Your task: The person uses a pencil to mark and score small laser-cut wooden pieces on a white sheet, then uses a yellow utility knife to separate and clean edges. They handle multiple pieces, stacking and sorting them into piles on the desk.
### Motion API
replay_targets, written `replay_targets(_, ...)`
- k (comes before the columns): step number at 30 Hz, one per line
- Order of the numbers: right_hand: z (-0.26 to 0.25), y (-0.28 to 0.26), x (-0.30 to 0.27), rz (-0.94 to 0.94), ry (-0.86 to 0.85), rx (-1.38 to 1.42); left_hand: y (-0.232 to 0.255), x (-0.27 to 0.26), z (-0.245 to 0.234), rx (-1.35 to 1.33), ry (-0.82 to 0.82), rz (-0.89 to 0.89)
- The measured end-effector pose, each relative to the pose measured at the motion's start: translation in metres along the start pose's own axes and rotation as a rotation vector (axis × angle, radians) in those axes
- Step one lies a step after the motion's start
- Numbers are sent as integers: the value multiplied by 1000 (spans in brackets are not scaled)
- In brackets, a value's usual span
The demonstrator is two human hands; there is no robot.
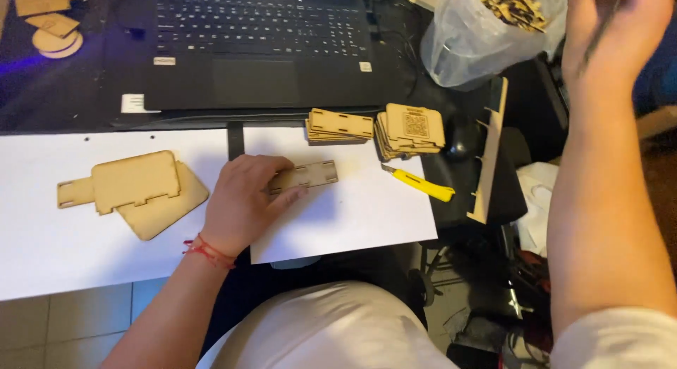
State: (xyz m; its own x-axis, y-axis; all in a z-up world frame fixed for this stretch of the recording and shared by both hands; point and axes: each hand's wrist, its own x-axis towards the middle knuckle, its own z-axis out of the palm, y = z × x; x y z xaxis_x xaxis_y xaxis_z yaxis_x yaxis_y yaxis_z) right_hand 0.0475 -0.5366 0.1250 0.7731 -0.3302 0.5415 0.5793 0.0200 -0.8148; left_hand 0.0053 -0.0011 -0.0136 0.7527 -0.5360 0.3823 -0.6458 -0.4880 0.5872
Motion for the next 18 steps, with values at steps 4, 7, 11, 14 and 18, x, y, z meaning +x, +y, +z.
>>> replay_targets(4, 113, -1, -138, -385, -190, -897, 1, -5, -1, 37, 43, 50)
replay_targets(7, 173, 13, -219, -88, -570, -853, -2, -1, 1, 7, 34, 5)
replay_targets(11, 211, 19, -255, -115, -783, -876, 0, -4, 0, 15, 11, -36)
replay_targets(14, 225, 21, -256, -158, -780, -825, 2, -4, -5, 32, 31, -78)
replay_targets(18, 208, 49, -270, -227, -782, -886, 3, -4, -5, 7, 121, -77)
